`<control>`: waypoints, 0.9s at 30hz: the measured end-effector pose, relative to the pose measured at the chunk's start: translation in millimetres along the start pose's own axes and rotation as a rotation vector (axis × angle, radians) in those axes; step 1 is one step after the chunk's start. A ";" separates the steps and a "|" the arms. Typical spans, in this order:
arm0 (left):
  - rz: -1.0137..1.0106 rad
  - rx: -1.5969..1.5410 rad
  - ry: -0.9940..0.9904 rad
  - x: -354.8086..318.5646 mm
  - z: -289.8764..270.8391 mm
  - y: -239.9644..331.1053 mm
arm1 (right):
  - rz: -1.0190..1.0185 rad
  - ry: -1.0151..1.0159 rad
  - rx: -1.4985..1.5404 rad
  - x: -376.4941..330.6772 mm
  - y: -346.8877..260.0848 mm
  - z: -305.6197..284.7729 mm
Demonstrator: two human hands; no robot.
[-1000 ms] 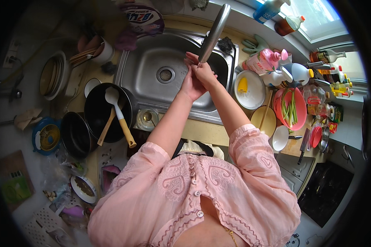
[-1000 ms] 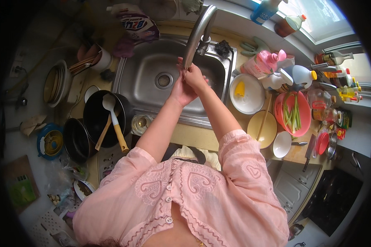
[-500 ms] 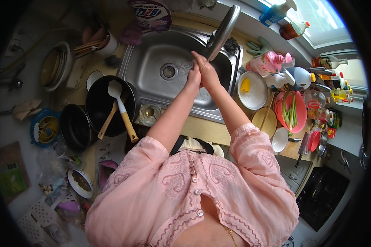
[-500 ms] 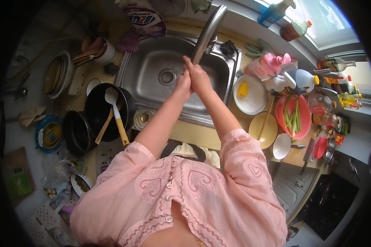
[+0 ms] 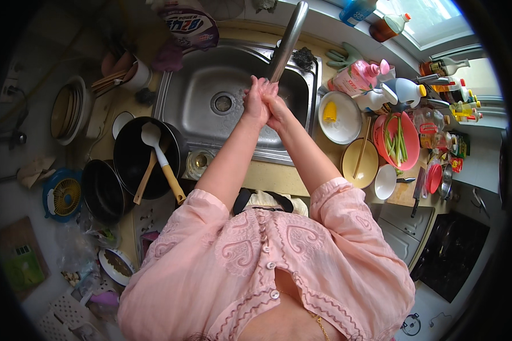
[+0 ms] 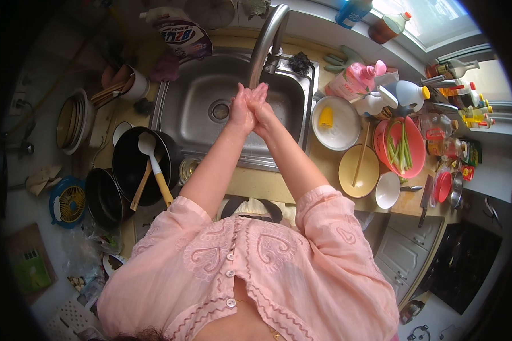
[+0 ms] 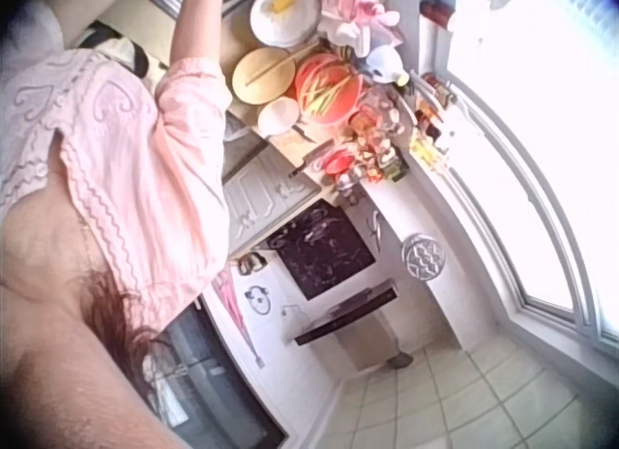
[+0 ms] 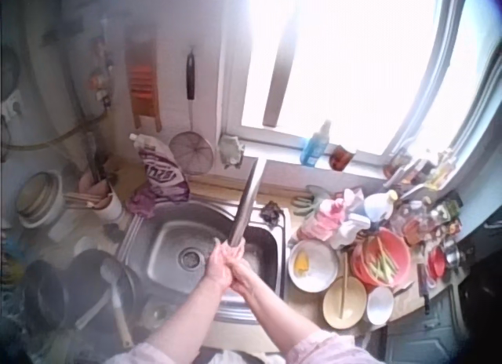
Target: The person washes various kitchen items in a sink, including a bowl, chopsticks, a spoon, a glass, and a small bowl. They use a sponge and soap to clean the items under running water, rinsing them thoroughly before placing them aside.
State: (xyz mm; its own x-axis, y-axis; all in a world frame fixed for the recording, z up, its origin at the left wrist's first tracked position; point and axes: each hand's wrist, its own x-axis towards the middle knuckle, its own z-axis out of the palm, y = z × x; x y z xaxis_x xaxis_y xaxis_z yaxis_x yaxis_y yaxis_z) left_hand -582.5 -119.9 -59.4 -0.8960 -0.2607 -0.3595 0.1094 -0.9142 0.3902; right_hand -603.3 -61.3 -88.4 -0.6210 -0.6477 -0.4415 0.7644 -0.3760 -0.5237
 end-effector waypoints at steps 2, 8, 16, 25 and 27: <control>0.133 0.349 0.011 2.5 -1.1 -8.8 | 0.052 0.050 -0.080 22.2 4.8 -21.4; 0.449 1.170 -0.028 -7.6 -31.3 -32.0 | -0.066 0.158 -0.099 9.3 -4.3 15.4; -0.047 0.733 0.080 -30.1 8.1 3.4 | 0.024 0.383 -0.233 33.8 -7.4 -0.2; -0.044 0.573 0.034 -9.4 -29.5 -11.0 | -0.181 0.339 -0.244 26.7 5.8 10.9; -0.002 0.494 0.005 -16.6 -21.6 -13.5 | -0.287 0.291 -0.162 36.4 5.8 -5.2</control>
State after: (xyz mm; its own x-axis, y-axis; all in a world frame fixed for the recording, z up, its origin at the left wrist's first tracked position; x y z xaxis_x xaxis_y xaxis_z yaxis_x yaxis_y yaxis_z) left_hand -559.8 -109.9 -77.1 -0.8939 -0.2618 -0.3639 -0.1103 -0.6583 0.7446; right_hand -622.3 -83.6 -111.3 -0.8448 -0.3094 -0.4365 0.5314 -0.3899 -0.7521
